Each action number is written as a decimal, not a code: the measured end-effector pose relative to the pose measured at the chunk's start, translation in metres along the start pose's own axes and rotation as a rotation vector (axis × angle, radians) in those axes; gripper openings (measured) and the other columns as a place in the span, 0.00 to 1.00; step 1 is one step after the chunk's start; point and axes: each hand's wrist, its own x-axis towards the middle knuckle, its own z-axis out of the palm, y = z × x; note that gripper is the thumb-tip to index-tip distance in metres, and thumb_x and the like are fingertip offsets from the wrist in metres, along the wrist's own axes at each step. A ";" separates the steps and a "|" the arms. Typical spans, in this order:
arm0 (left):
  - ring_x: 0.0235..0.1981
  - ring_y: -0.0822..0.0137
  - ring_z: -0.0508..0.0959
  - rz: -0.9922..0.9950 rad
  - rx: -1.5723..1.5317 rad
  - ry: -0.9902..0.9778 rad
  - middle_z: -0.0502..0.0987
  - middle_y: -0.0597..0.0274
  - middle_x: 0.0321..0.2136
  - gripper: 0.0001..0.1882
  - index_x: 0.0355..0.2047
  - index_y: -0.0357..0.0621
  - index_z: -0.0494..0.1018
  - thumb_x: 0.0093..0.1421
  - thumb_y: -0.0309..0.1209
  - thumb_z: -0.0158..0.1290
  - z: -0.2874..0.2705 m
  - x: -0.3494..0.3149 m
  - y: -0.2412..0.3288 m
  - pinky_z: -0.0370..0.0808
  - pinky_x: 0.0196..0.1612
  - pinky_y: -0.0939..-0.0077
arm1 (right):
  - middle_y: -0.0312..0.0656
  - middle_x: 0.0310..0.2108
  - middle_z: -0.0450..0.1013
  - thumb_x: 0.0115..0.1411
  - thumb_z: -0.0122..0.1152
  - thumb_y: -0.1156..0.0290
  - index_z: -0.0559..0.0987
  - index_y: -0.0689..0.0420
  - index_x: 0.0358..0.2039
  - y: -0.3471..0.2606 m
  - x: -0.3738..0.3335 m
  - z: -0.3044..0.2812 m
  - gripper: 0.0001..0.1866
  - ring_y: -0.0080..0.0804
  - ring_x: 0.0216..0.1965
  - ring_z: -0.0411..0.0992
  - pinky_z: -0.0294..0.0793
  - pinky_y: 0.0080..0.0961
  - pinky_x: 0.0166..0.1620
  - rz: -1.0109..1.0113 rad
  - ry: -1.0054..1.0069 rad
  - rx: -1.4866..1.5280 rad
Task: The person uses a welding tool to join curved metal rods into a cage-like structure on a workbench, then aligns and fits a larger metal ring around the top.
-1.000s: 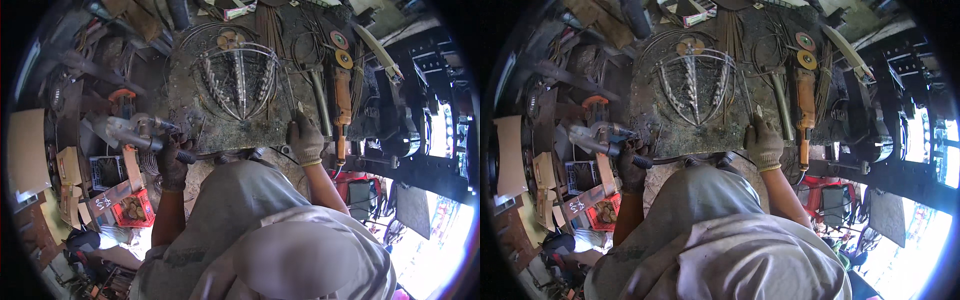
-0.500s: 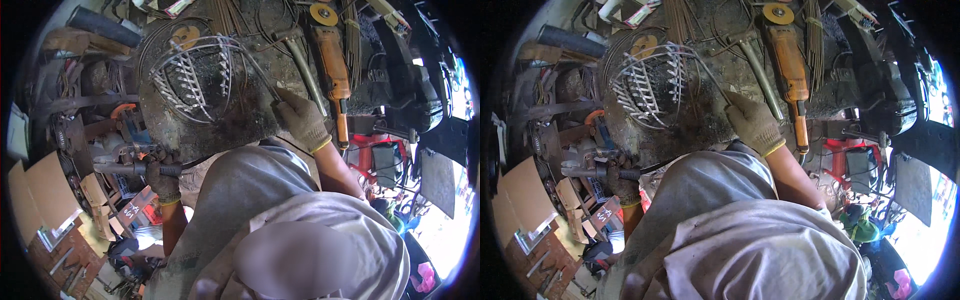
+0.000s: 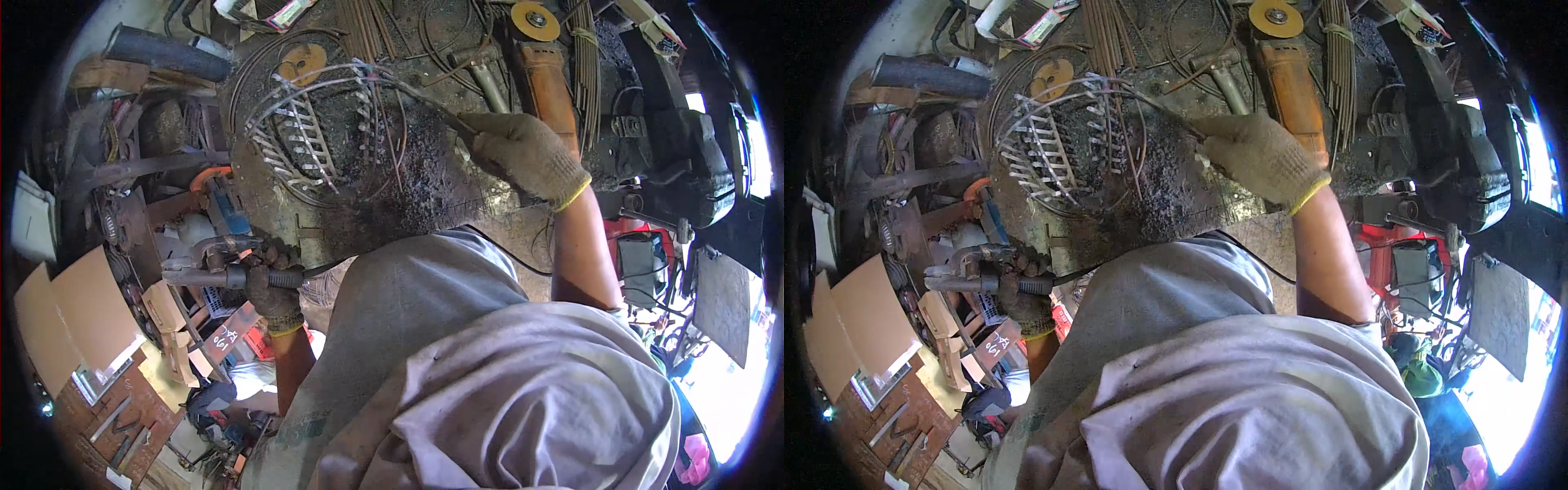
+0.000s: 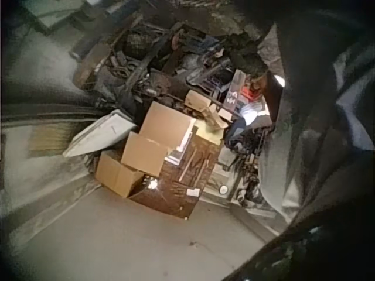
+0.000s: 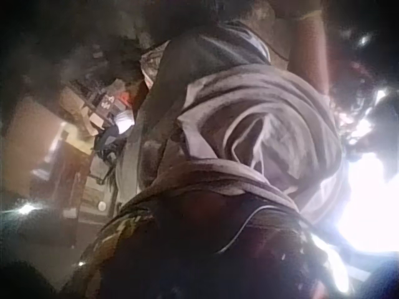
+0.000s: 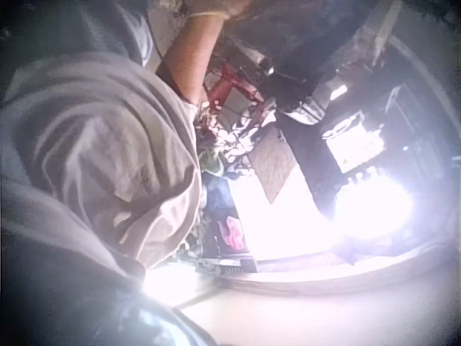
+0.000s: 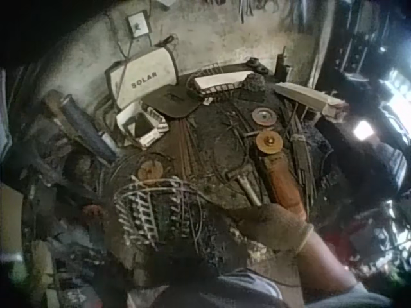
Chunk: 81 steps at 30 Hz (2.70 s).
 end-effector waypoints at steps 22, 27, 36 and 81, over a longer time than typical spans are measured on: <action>0.36 0.69 0.73 -0.007 0.113 0.034 0.72 0.66 0.37 0.20 0.46 0.50 0.72 0.56 0.37 0.66 -0.001 -0.003 0.002 0.74 0.41 0.66 | 0.54 0.46 0.81 0.67 0.56 0.59 0.80 0.57 0.57 0.040 -0.004 0.071 0.23 0.46 0.48 0.81 0.78 0.36 0.52 -0.135 0.280 0.080; 0.33 0.66 0.72 0.001 0.156 0.070 0.73 0.67 0.34 0.12 0.40 0.45 0.73 0.63 0.38 0.59 0.009 -0.004 0.001 0.71 0.41 0.64 | 0.51 0.46 0.82 0.69 0.57 0.65 0.79 0.58 0.59 0.031 -0.006 0.075 0.21 0.34 0.44 0.82 0.79 0.29 0.48 -0.089 0.311 -0.133; 0.31 0.65 0.70 0.034 0.203 0.022 0.72 0.68 0.31 0.09 0.37 0.47 0.73 0.64 0.37 0.59 0.012 0.003 0.000 0.70 0.41 0.62 | 0.52 0.48 0.82 0.68 0.59 0.65 0.79 0.58 0.58 0.015 -0.010 0.032 0.21 0.37 0.48 0.81 0.78 0.29 0.51 -0.130 0.185 -0.275; 0.32 0.64 0.69 0.017 0.265 0.371 0.69 0.63 0.29 0.16 0.45 0.40 0.71 0.61 0.35 0.59 0.043 0.016 -0.007 0.68 0.37 0.70 | 0.53 0.35 0.80 0.60 0.66 0.75 0.81 0.60 0.50 0.039 -0.002 -0.015 0.17 0.51 0.36 0.82 0.80 0.39 0.42 -0.318 -0.180 0.092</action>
